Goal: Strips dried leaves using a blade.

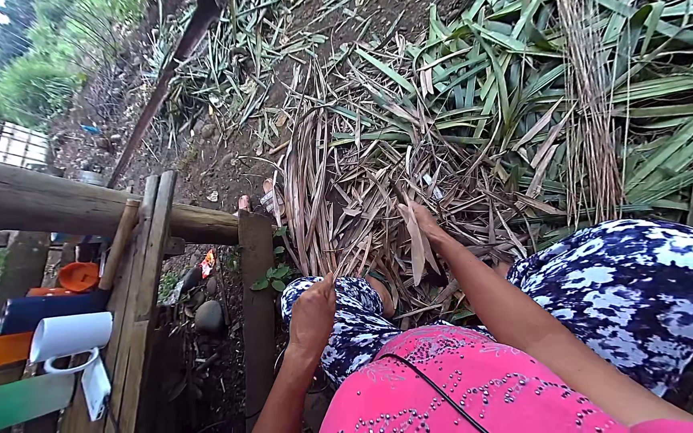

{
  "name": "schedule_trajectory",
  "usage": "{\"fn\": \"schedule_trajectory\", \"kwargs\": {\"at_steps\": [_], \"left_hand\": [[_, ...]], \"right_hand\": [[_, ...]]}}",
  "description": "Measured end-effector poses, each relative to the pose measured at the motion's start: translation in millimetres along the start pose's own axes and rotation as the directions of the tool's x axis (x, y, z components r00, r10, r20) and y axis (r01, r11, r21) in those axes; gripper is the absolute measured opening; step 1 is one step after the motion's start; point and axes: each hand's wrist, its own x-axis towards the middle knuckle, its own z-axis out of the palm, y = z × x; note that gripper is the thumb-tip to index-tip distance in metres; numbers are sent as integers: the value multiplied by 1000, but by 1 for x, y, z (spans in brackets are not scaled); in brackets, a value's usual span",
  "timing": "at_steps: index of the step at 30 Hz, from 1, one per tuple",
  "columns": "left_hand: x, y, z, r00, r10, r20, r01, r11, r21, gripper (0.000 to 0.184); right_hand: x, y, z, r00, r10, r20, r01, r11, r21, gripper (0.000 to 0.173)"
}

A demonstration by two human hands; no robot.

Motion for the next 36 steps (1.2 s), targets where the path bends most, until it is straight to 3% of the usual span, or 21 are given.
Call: {"fn": "schedule_trajectory", "kwargs": {"at_steps": [2, 6, 9, 13, 16, 19, 30, 36], "left_hand": [[3, -7, -6, 998, -43, 55, 47, 996, -72, 34], [34, -13, 2, 969, -155, 192, 195, 959, -208, 35], [58, -7, 14, 962, -197, 187, 251, 906, -341, 32], [76, 4, 22, 947, -253, 200, 322, 760, -565, 27], [76, 8, 21, 934, -254, 252, 354, 555, -753, 24], [69, 10, 18, 928, -195, 317, 372, 461, -805, 22], [33, -4, 10, 919, -12, 394, 333, 557, -761, 22], [8, -24, 3, 872, 96, 480, 337, 592, -732, 22]], "right_hand": [[8, 4, -8, 999, 48, -12, -49, 997, -65, 53], [-30, -11, 35, 989, -94, 119, 95, 995, -6, 52], [-55, -35, 60, 910, -117, 399, 109, 993, 43, 55], [-65, -35, 78, 827, -165, 538, 169, 985, 42, 57], [-64, -39, 72, 861, -154, 485, 215, 974, -71, 57], [-57, -38, 61, 897, -164, 411, 231, 966, -119, 56], [-41, -37, 31, 945, -188, 267, 210, 976, -56, 56], [-32, -32, 2, 984, -53, 172, 43, 997, 62, 52]]}}
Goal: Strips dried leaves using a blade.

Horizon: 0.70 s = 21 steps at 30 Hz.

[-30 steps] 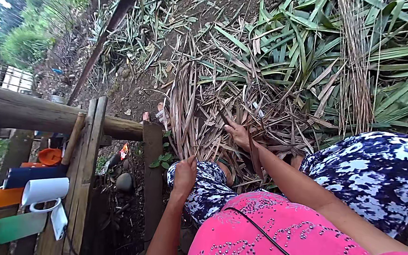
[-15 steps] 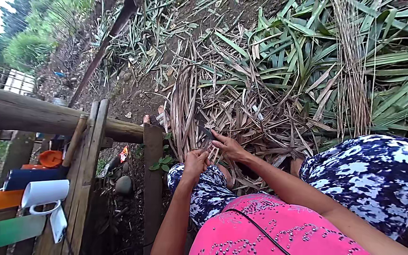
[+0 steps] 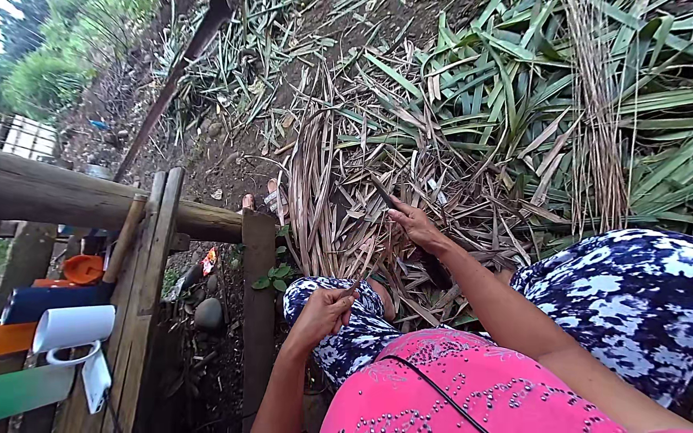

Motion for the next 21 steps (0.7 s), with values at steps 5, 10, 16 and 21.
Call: {"fn": "schedule_trajectory", "kwargs": {"at_steps": [5, 10, 16, 21], "left_hand": [[-22, -7, -16, 996, 24, 91, -21, 999, -40, 23], [-14, 1, -28, 773, 550, -316, -556, 827, 81, 21], [43, 52, -4, 313, 682, -662, -839, 525, 144, 21], [81, 77, 52, 371, 294, -881, -832, 527, -174, 23]], "right_hand": [[32, 14, -28, 958, 120, -259, -100, 991, 91, 50], [15, -2, -38, 908, 191, -372, -121, 972, 202, 53], [-20, -37, -22, 933, 64, 353, -219, 881, 419, 42], [-35, -23, 3, 722, -169, 671, -370, 726, 580, 45]]}}
